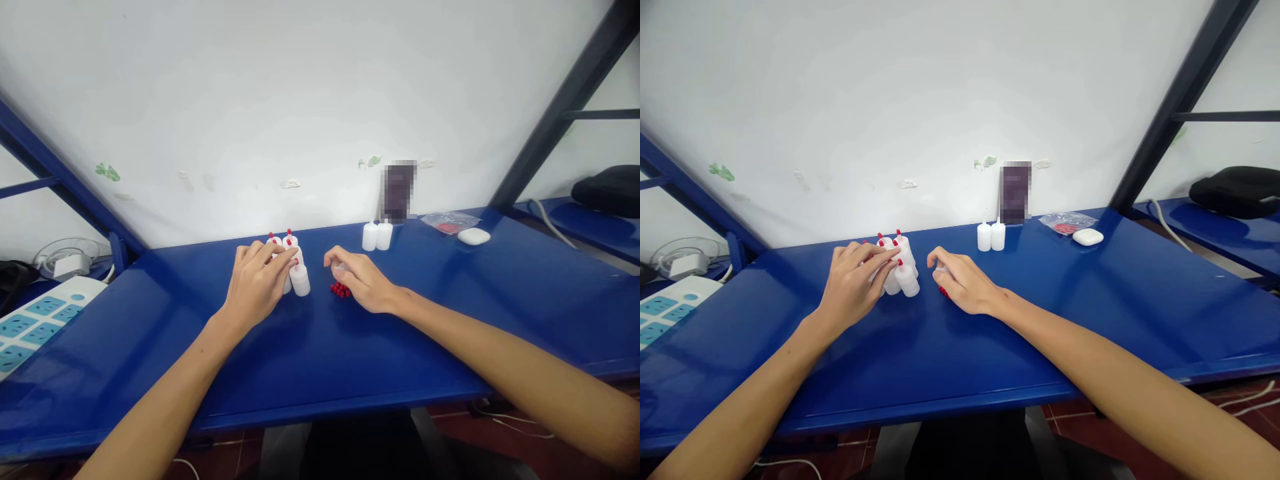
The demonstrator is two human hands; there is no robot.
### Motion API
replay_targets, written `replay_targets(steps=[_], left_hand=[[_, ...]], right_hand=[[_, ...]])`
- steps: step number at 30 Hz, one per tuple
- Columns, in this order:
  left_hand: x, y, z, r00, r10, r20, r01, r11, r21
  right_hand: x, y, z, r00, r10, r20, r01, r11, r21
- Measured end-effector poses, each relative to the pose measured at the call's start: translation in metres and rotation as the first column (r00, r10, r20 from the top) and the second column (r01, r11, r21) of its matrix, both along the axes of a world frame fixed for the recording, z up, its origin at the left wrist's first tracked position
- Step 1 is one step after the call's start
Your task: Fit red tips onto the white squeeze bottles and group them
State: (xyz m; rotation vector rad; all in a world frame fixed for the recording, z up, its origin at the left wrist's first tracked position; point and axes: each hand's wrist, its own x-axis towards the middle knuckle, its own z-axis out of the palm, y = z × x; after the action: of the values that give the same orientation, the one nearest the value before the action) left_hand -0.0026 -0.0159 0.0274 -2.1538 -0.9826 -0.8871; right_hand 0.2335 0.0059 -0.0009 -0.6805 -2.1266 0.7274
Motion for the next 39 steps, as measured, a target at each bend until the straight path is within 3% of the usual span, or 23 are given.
replay_targets(steps=[5,8,11,15,24,30,32,34,37,39], left_hand=[[0.018,-0.016,-0.001,0.943,-0.252,0.220,0.241,0.968,0.073],[0.031,-0.024,-0.008,0.874,-0.414,0.254,0.413,0.909,0.059],[0.036,-0.025,-0.017,0.826,-0.496,0.269,0.507,0.861,0.031],[0.034,-0.021,-0.021,0.805,-0.538,0.250,0.556,0.831,-0.004],[0.033,-0.019,-0.026,0.824,-0.522,0.222,0.550,0.831,-0.086],[0.038,-0.020,-0.025,0.815,-0.492,0.305,0.544,0.832,-0.109],[0.036,-0.019,-0.020,0.810,-0.436,0.393,0.504,0.859,-0.085],[0.031,-0.016,-0.013,0.817,-0.357,0.452,0.412,0.911,-0.026],[0.019,-0.009,-0.004,0.857,-0.235,0.458,0.229,0.971,0.070],[0.012,-0.004,0.000,0.874,-0.164,0.458,0.141,0.986,0.084]], right_hand=[[-0.003,-0.010,0.007,0.991,0.133,-0.020,-0.134,0.990,-0.054],[-0.007,-0.015,0.009,0.974,0.224,-0.042,-0.225,0.974,-0.034],[-0.010,-0.019,0.008,0.956,0.291,-0.047,-0.292,0.956,-0.023],[-0.013,-0.021,0.007,0.945,0.322,-0.063,-0.324,0.946,-0.029],[-0.014,-0.023,0.006,0.973,0.219,-0.068,-0.222,0.975,-0.027],[-0.014,-0.023,0.006,0.984,0.179,-0.024,-0.179,0.983,0.030],[-0.009,-0.016,0.008,0.993,0.120,-0.004,-0.119,0.989,0.089],[0.000,-0.003,0.010,0.999,-0.042,-0.018,0.045,0.981,0.187],[0.020,0.024,0.010,0.925,-0.360,-0.125,0.381,0.867,0.320],[0.035,0.043,0.007,0.849,-0.479,-0.225,0.529,0.771,0.354]])
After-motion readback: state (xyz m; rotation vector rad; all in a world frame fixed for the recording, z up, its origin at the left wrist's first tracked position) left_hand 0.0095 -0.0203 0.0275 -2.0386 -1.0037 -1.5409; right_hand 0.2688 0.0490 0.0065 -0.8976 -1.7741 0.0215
